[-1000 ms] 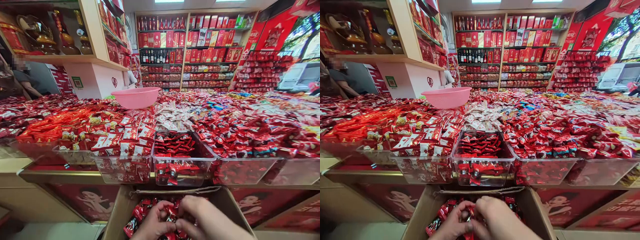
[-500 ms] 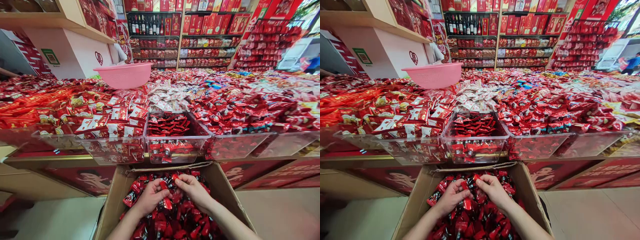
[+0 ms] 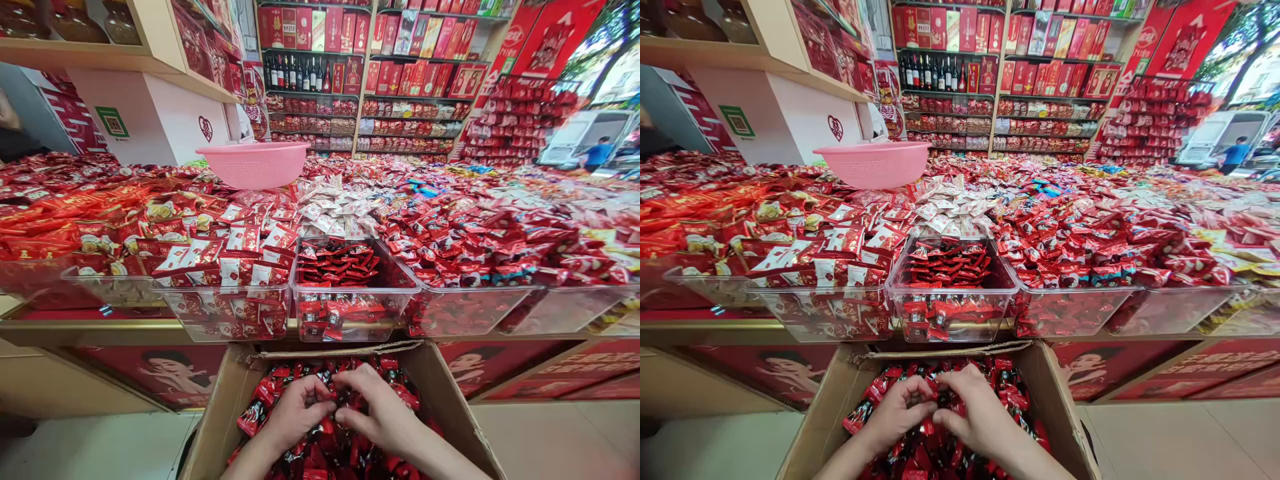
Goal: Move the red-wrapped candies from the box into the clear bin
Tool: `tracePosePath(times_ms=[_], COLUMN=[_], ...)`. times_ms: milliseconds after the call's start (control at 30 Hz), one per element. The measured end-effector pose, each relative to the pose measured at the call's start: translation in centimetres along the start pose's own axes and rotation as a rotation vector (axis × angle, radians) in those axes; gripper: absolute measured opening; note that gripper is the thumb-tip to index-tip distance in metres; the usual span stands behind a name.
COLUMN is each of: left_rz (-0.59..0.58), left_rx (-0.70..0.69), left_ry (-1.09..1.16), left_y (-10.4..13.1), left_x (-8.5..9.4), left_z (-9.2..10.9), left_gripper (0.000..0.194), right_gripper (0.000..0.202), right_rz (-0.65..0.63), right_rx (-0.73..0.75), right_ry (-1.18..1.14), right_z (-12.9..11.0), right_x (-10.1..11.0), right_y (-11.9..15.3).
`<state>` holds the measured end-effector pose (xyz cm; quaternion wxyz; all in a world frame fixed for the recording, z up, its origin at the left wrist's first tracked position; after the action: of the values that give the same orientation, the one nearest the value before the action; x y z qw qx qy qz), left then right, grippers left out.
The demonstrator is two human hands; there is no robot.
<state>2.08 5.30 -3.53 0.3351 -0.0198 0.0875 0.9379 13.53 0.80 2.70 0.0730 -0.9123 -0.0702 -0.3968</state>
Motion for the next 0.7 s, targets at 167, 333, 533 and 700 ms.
tracePosePath(times_ms=[167,333,533,700], left_rz=[-0.066,-0.044,-0.015,0.013], left_rx=[0.052,0.043,0.051,0.044], left_ry=[0.039,0.08,0.008,-0.003], left_y=[0.3,0.0,-0.4,-0.5], left_x=[-0.3,0.0,0.5,1.2], left_z=[-0.1,-0.4,-1.9,-2.0], left_gripper=[0.019,0.019,0.019,0.021], right_gripper=[0.009,0.017,0.019,0.02], right_rz=[-0.045,0.375,0.062,-0.398], right_rx=[0.055,0.176,-0.005,-0.042], right_ry=[0.139,0.107,0.338,0.403], right_z=[-2.4,-7.9,-7.4,-5.2], right_x=[1.3,13.6,17.7,12.8], right_y=[0.8,-0.6,-9.7,-13.6])
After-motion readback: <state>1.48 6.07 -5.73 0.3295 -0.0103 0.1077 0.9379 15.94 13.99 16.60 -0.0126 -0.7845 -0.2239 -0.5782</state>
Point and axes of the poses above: each hand's wrist, its own y-axis away from the middle knuckle, its own x-axis out of the back of the hand, z = x × y, the point moved 6 cm from there along -y, towards the middle knuckle, and after that the axes turned 5 degrees about y, right-handed, at the moved point
